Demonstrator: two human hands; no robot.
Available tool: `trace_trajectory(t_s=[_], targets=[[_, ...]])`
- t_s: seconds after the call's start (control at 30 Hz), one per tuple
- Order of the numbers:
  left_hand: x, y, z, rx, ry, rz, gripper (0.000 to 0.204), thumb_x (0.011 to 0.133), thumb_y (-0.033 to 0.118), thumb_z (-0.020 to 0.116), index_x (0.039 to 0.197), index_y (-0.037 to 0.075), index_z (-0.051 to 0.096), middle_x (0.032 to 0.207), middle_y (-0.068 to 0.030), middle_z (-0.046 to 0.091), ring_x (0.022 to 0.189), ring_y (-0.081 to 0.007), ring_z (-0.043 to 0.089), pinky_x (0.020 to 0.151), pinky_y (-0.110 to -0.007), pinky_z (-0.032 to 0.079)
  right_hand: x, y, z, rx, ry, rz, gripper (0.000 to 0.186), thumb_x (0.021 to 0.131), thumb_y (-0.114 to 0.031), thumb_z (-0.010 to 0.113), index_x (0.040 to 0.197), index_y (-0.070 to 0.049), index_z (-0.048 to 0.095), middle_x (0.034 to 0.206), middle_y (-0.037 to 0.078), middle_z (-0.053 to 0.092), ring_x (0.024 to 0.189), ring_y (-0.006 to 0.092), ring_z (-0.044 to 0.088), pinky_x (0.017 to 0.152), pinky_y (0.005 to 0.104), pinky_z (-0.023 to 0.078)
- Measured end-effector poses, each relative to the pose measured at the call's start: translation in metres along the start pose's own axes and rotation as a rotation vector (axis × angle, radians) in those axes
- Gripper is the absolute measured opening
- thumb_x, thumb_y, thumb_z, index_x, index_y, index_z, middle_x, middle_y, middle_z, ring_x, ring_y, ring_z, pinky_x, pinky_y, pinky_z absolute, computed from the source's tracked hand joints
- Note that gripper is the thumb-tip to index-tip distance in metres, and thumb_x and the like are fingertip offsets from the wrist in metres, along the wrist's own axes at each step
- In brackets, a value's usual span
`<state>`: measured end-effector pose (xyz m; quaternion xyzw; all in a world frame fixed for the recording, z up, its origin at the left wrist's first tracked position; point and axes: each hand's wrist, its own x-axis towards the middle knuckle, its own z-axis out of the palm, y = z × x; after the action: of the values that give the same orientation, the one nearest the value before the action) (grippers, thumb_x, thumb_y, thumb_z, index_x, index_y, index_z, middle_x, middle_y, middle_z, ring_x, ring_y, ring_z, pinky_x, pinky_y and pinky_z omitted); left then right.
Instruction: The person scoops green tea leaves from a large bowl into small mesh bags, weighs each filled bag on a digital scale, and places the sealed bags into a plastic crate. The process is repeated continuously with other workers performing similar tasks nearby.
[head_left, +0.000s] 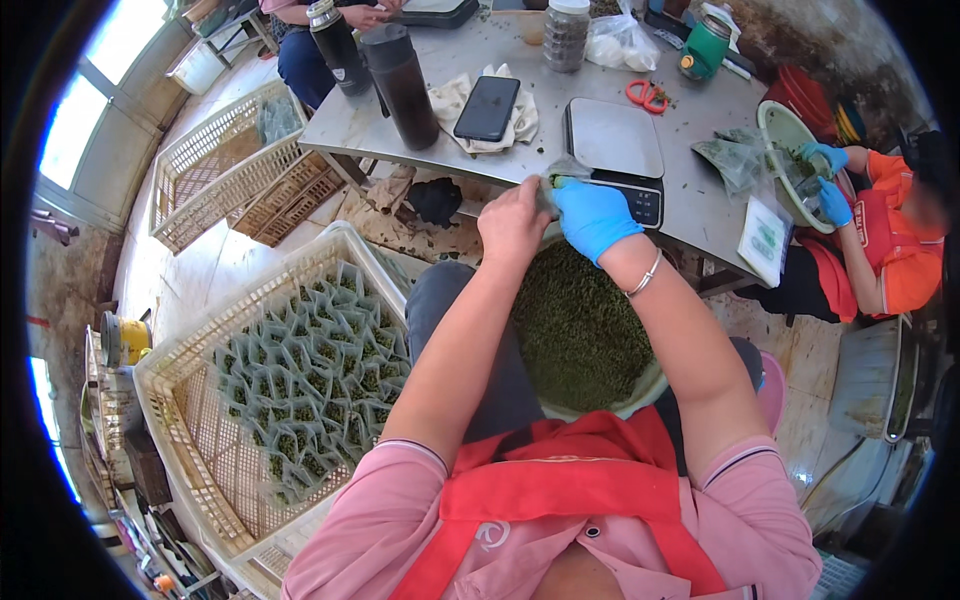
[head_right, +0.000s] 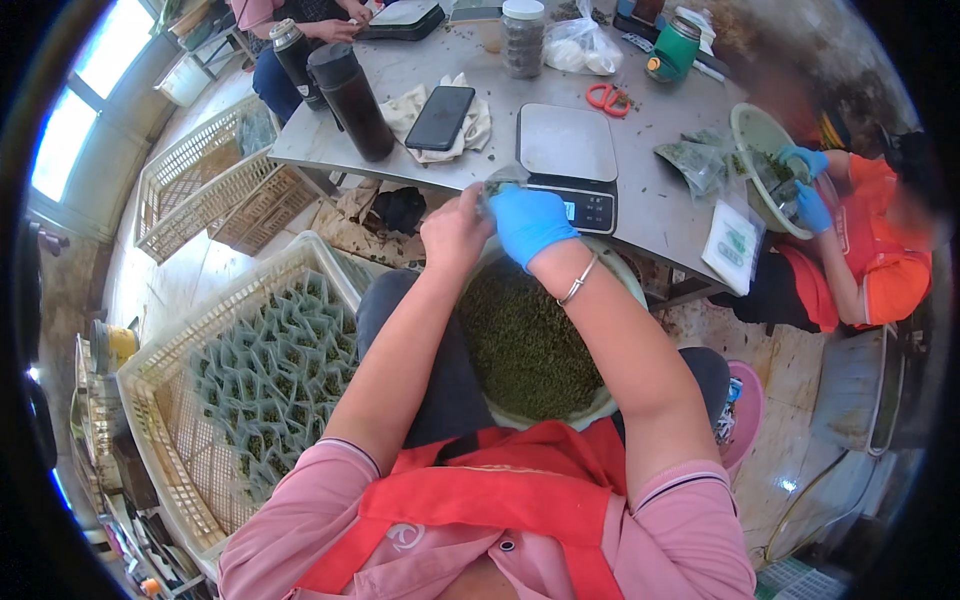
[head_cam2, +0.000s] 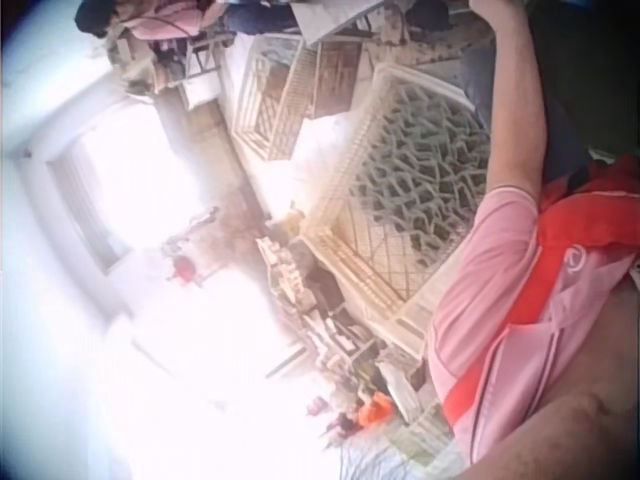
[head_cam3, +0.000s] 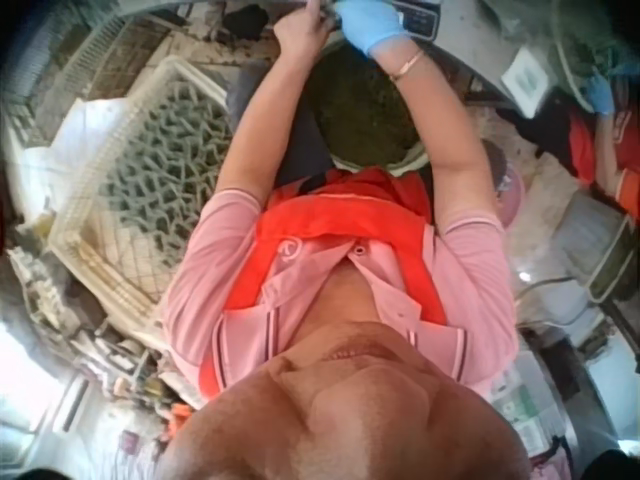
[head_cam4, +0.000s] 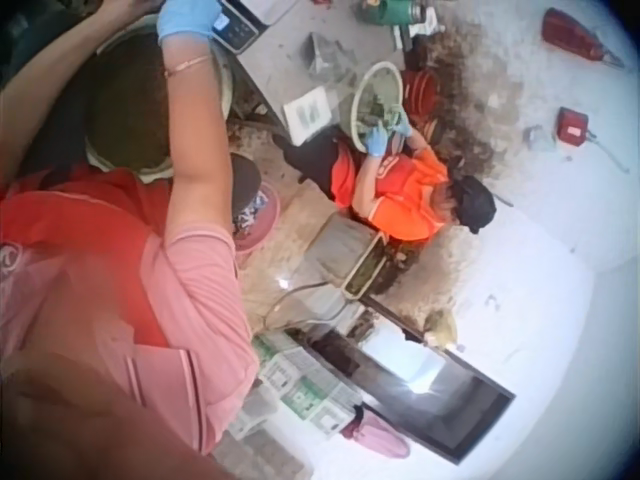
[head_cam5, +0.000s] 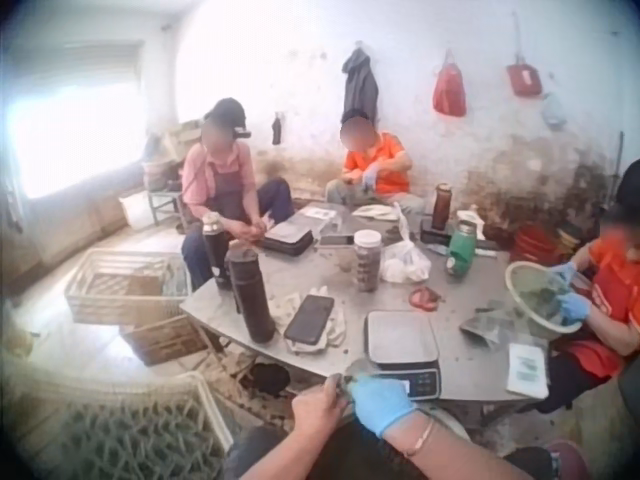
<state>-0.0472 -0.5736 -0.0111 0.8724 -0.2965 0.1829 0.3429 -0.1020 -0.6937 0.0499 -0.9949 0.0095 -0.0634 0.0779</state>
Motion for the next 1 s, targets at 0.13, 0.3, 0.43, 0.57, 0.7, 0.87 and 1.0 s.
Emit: trace_trajectory(t_s=[0.13, 0.3, 0.43, 0.57, 0.7, 0.87, 1.0], targets=[[0.002, 0.007, -0.009, 0.078, -0.149, -0.052, 0.058, 0.062, 0.019, 0.073, 0.115, 0.015, 0.05, 0.086, -0.0101, 0.064, 0.069, -0.0308, 0.062, 0.059, -0.041, 0.048, -0.011, -0.002, -0.006, 0.053, 0.026, -0.1, 0.017, 0.08, -0.013, 0.049, 0.091, -0.01, 0.061, 0.089, 0.013, 0.061, 0.074, 0.0333, 0.062, 0.061, 0.0424, 0.05], [0.0, 0.005, 0.001, 0.102, -0.1, 0.032, 0.051, 0.066, 0.012, 0.063, 0.115, 0.017, 0.051, 0.088, -0.0102, 0.064, 0.068, -0.0319, 0.061, 0.059, -0.042, 0.047, -0.004, 0.001, 0.025, 0.022, -0.053, -0.004, 0.016, 0.08, -0.013, 0.048, 0.088, -0.007, 0.06, 0.093, 0.016, 0.06, 0.075, 0.0358, 0.061, 0.061, 0.0429, 0.05], [0.006, 0.014, -0.012, 0.024, -0.236, -0.264, 0.047, 0.073, 0.028, 0.064, 0.118, 0.022, 0.053, 0.086, -0.0136, 0.065, 0.076, -0.033, 0.063, 0.064, -0.04, 0.049, -0.03, 0.027, -0.012, 0.879, 0.155, -0.194, 0.026, 0.084, -0.01, 0.056, 0.107, -0.002, 0.06, 0.108, 0.011, 0.062, 0.068, 0.0202, 0.063, 0.065, 0.0312, 0.051], [0.01, 0.003, -0.008, -0.276, -0.088, -0.496, 0.044, 0.075, 0.038, 0.067, 0.113, 0.016, 0.059, 0.087, -0.0116, 0.068, 0.079, -0.0242, 0.065, 0.073, -0.033, 0.048, -0.06, 0.109, -0.044, 1.279, 0.633, 0.43, 0.034, 0.079, -0.001, 0.052, 0.113, -0.001, 0.058, 0.095, 0.008, 0.063, 0.069, 0.0117, 0.059, 0.063, 0.0251, 0.049], [0.013, 0.001, -0.003, -0.38, -0.105, -0.529, 0.061, 0.069, 0.048, 0.069, 0.116, 0.011, 0.055, 0.099, -0.0167, 0.065, 0.094, -0.0304, 0.062, 0.081, -0.036, 0.047, -0.053, 0.245, -0.023, 0.945, 0.63, 0.813, 0.039, 0.079, -0.012, 0.057, 0.118, -0.004, 0.056, 0.089, 0.007, 0.063, 0.066, 0.0128, 0.057, 0.059, 0.0254, 0.046], [0.004, -0.013, 0.007, -0.427, -0.13, -0.49, 0.063, 0.073, 0.054, 0.064, 0.116, 0.009, 0.056, 0.096, -0.0186, 0.065, 0.092, -0.0296, 0.063, 0.081, -0.036, 0.046, -0.026, 0.274, -0.017, 1.115, 0.547, 0.854, 0.034, 0.083, -0.017, 0.059, 0.114, -0.005, 0.06, 0.08, 0.005, 0.064, 0.058, 0.0114, 0.056, 0.055, 0.0228, 0.045], [-0.005, -0.032, 0.004, -0.884, -0.097, -0.487, 0.044, 0.085, 0.038, 0.059, 0.11, 0.002, 0.058, 0.094, -0.012, 0.064, 0.086, -0.0198, 0.06, 0.074, -0.033, 0.047, -0.019, 0.153, -0.024, 1.229, 0.812, 0.547, 0.033, 0.086, -0.008, 0.053, 0.118, -0.002, 0.057, 0.093, 0.007, 0.064, 0.062, 0.0117, 0.06, 0.058, 0.0224, 0.047]])
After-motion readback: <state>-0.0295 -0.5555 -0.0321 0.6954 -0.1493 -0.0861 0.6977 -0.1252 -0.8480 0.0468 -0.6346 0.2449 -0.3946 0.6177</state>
